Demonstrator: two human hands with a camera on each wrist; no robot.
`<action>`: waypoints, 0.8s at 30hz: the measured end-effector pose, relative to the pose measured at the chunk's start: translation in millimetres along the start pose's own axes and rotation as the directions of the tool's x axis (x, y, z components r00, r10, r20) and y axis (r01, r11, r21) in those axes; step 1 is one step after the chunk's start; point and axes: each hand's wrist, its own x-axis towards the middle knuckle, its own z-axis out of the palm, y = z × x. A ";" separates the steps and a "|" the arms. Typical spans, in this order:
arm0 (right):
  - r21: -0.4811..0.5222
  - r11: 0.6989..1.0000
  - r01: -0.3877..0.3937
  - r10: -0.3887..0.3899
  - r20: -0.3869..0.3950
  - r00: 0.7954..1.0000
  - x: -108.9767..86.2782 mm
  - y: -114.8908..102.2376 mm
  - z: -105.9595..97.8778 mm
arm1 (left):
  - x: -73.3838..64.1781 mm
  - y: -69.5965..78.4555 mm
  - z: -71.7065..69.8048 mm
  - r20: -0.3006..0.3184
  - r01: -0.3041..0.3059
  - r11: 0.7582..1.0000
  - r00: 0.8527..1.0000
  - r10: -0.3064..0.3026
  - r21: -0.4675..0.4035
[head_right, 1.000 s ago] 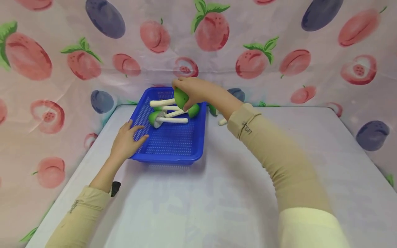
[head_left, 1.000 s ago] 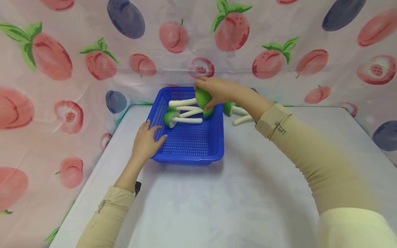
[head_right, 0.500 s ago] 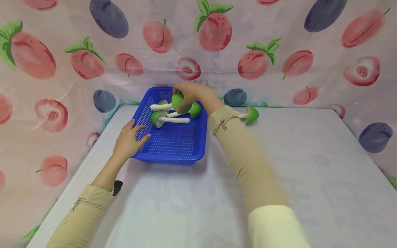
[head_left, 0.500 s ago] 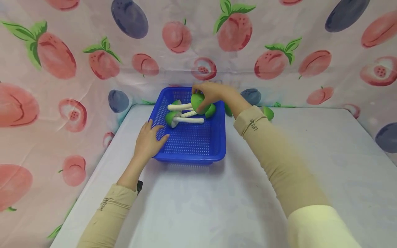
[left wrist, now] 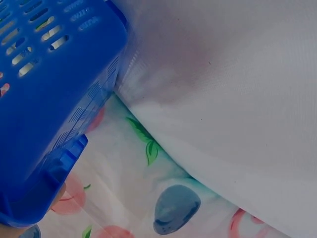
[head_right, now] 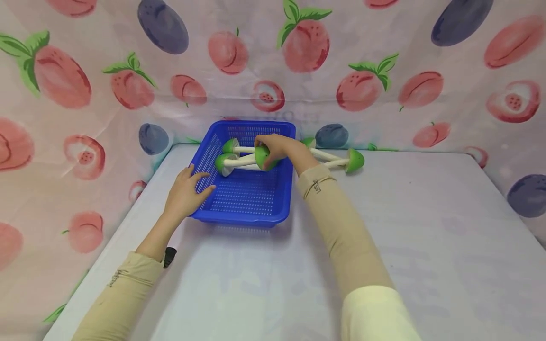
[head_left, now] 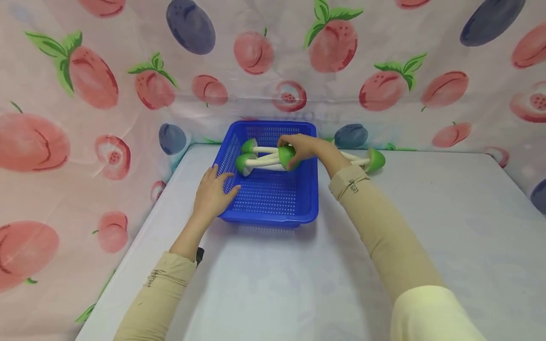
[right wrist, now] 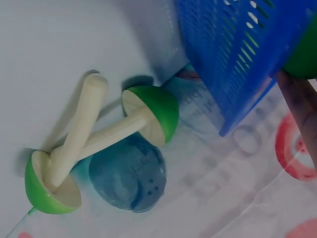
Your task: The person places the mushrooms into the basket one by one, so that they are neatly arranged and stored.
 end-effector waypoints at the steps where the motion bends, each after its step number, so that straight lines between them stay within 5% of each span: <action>1: 0.000 1.000 -0.004 0.004 0.005 1.000 0.0 1.7 2.1 | 0.1 0.0 -0.2 0.000 -0.001 1.000 1.000 0.001 0.001; 13: -0.014 1.000 -0.016 0.016 0.012 1.000 2.4 14.9 27.8 | -1.1 -0.4 -0.5 -0.011 -0.025 1.000 1.000 0.025 -0.009; 24: -0.242 0.965 -0.104 0.096 -0.043 0.994 10.9 13.9 49.8 | -1.4 -1.1 0.4 -0.021 -0.023 1.000 1.000 0.023 -0.011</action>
